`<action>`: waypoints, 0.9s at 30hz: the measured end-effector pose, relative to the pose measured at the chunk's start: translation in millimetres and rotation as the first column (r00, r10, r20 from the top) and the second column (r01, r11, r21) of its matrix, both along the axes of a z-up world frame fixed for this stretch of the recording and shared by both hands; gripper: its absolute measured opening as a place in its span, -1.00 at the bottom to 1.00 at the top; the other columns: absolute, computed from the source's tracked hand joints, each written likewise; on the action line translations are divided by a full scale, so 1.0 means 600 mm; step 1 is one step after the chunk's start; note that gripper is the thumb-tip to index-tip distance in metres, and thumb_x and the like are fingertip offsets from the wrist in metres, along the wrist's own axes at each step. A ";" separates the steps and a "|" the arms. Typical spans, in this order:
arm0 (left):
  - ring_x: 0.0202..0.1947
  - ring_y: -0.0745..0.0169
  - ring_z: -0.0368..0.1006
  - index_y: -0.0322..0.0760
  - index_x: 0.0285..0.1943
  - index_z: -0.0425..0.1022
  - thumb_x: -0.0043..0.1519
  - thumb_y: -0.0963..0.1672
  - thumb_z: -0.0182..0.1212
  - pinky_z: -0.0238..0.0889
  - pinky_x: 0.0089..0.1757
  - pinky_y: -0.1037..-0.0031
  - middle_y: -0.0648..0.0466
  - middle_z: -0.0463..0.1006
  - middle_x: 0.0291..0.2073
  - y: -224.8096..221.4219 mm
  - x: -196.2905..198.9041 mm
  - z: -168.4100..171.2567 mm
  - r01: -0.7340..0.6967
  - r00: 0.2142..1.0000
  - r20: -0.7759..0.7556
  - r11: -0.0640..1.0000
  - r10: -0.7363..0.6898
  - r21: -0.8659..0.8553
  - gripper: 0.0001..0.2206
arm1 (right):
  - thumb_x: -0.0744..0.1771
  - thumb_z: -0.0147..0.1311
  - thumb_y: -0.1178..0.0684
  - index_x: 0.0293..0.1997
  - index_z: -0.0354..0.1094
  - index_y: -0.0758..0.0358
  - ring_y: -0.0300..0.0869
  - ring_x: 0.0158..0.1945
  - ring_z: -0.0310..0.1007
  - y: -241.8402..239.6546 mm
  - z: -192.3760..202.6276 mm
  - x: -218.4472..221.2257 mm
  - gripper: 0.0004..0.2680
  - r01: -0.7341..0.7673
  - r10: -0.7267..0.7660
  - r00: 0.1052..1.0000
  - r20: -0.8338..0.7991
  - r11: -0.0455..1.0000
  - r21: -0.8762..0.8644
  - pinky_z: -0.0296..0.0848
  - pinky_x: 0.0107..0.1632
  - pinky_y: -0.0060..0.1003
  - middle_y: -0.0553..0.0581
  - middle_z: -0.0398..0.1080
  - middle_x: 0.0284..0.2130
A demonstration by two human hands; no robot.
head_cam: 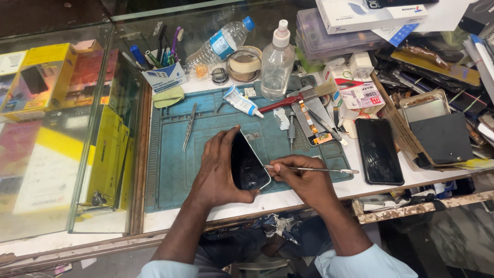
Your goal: The person removes the SIM tray by hand, uses a thin metal tool to pry open and remove the back cover of a mobile phone, and then uses a screwdriver to remove internal screws.
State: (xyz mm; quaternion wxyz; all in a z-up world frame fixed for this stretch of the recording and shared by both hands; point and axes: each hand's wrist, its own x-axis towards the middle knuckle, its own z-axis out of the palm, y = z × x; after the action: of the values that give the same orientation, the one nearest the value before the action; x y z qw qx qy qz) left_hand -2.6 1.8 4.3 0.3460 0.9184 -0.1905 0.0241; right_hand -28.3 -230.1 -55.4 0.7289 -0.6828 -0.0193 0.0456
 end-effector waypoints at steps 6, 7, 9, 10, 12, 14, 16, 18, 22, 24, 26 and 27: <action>0.36 -0.46 0.07 -0.20 0.54 0.00 -0.53 0.01 0.61 0.04 0.25 -0.07 -0.37 0.16 0.34 0.001 0.000 -0.003 0.010 1.000 0.023 1.000 -0.010 0.016 0.29 | 0.33 0.18 0.16 -0.10 0.55 0.39 -0.29 -0.18 0.66 0.007 0.013 -0.008 -0.86 0.017 -0.005 0.997 0.075 0.988 -0.156 0.62 -0.12 -0.43 0.14 0.65 -0.28; 0.35 -0.45 0.09 -0.21 0.54 0.02 -0.53 0.02 0.60 0.05 0.25 -0.07 -0.37 0.18 0.33 0.001 -0.001 -0.004 0.012 0.999 0.035 1.000 -0.013 0.019 0.28 | 0.32 0.18 0.15 -0.11 0.56 0.37 -0.32 -0.19 0.66 0.011 0.018 -0.011 -0.86 0.029 -0.009 0.995 0.102 0.979 -0.204 0.61 -0.13 -0.45 0.12 0.66 -0.29; 0.34 -0.45 0.11 -0.22 0.53 0.03 -0.53 0.03 0.59 0.06 0.24 -0.07 -0.38 0.20 0.31 0.001 0.000 -0.005 0.014 0.999 0.047 0.999 -0.016 0.036 0.27 | 0.31 0.22 0.13 -0.15 0.58 0.34 -0.36 -0.28 0.60 0.018 0.029 -0.016 -0.87 0.062 -0.030 0.993 0.116 0.956 -0.287 0.55 -0.24 -0.45 0.09 0.66 -0.32; 0.34 -0.46 0.11 -0.22 0.53 0.04 -0.54 0.03 0.59 0.05 0.24 -0.08 -0.39 0.20 0.30 0.001 0.001 -0.007 0.014 0.999 0.048 0.999 -0.017 0.050 0.27 | 0.30 0.25 0.12 -0.17 0.59 0.32 -0.37 -0.33 0.57 0.020 0.035 -0.018 -0.88 0.079 -0.040 0.992 0.123 0.941 -0.328 0.52 -0.30 -0.45 0.08 0.66 -0.34; 0.34 -0.47 0.11 -0.21 0.53 0.04 -0.54 0.05 0.59 0.05 0.24 -0.08 -0.39 0.20 0.30 0.000 0.001 -0.010 0.018 0.999 0.046 0.998 -0.021 0.065 0.28 | 0.30 0.25 0.08 -0.18 0.60 0.28 -0.38 -0.39 0.53 0.020 0.045 -0.020 -0.88 0.069 -0.042 0.996 0.075 0.915 -0.399 0.48 -0.35 -0.42 0.08 0.65 -0.41; 0.34 -0.46 0.11 -0.20 0.54 0.04 -0.53 0.06 0.58 0.06 0.24 -0.08 -0.39 0.21 0.30 0.001 0.001 -0.011 0.020 0.999 0.046 0.997 -0.023 0.069 0.28 | 0.30 0.26 0.05 -0.21 0.61 0.26 -0.36 -0.45 0.48 0.018 0.053 -0.022 -0.88 0.051 -0.045 0.999 0.026 0.889 -0.454 0.43 -0.39 -0.38 0.09 0.63 -0.48; 0.34 -0.46 0.11 -0.20 0.54 0.04 -0.53 0.06 0.58 0.05 0.24 -0.09 -0.39 0.20 0.30 0.001 0.003 -0.009 0.020 0.999 0.046 0.996 -0.025 0.092 0.28 | 0.30 0.28 0.04 -0.24 0.61 0.27 -0.32 -0.49 0.43 0.017 0.061 -0.023 -0.87 0.027 -0.044 0.999 -0.023 0.869 -0.494 0.37 -0.42 -0.32 0.13 0.60 -0.54; 0.34 -0.46 0.10 -0.20 0.54 0.03 -0.54 0.06 0.58 0.05 0.23 -0.08 -0.39 0.20 0.30 -0.001 0.004 -0.010 0.017 0.999 0.037 0.994 -0.021 0.104 0.29 | 0.29 0.27 0.03 -0.24 0.61 0.25 -0.34 -0.48 0.49 0.017 0.064 -0.022 -0.87 0.027 -0.038 0.999 -0.012 0.869 -0.495 0.43 -0.40 -0.35 0.08 0.62 -0.52; 0.33 -0.47 0.10 -0.20 0.54 0.02 -0.55 0.05 0.58 0.05 0.24 -0.06 -0.39 0.19 0.29 -0.003 0.003 -0.007 0.012 1.000 0.025 0.994 -0.015 0.107 0.29 | 0.29 0.26 0.04 -0.26 0.60 0.26 -0.34 -0.48 0.53 0.014 0.070 -0.021 -0.88 0.002 -0.005 1.000 -0.005 0.848 -0.530 0.47 -0.39 -0.37 0.08 0.62 -0.51; 0.33 -0.47 0.09 -0.21 0.54 0.02 -0.54 0.04 0.58 0.05 0.24 -0.06 -0.40 0.19 0.30 -0.002 0.001 -0.005 0.014 1.000 0.026 0.994 -0.016 0.106 0.29 | 0.28 0.26 0.04 -0.26 0.60 0.26 -0.34 -0.49 0.53 0.018 0.071 -0.021 -0.88 0.011 -0.020 1.000 -0.011 0.840 -0.542 0.48 -0.39 -0.36 0.07 0.62 -0.51; 0.33 -0.48 0.09 -0.21 0.54 0.02 -0.53 0.05 0.58 0.05 0.24 -0.06 -0.40 0.19 0.30 -0.003 0.002 -0.004 0.017 0.999 0.030 0.994 -0.020 0.107 0.28 | 0.29 0.26 0.05 -0.25 0.60 0.26 -0.32 -0.47 0.54 0.018 0.070 -0.018 -0.88 0.036 -0.017 0.999 0.041 0.845 -0.534 0.49 -0.38 -0.36 0.08 0.62 -0.49; 0.34 -0.48 0.09 -0.21 0.54 0.02 -0.53 0.05 0.58 0.04 0.24 -0.06 -0.41 0.18 0.30 -0.002 0.002 -0.004 0.020 0.999 0.034 0.994 -0.024 0.111 0.28 | 0.29 0.26 0.05 -0.24 0.60 0.26 -0.30 -0.46 0.55 0.019 0.068 -0.017 -0.88 0.052 -0.004 0.996 0.093 0.855 -0.516 0.50 -0.37 -0.36 0.09 0.62 -0.47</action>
State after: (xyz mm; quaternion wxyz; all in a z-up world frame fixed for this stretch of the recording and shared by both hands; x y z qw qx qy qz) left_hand -1.4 0.8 2.2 0.2915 0.9334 -0.2077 0.0257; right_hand -38.5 -218.5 -14.8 0.5173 -0.8553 -0.0286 0.0080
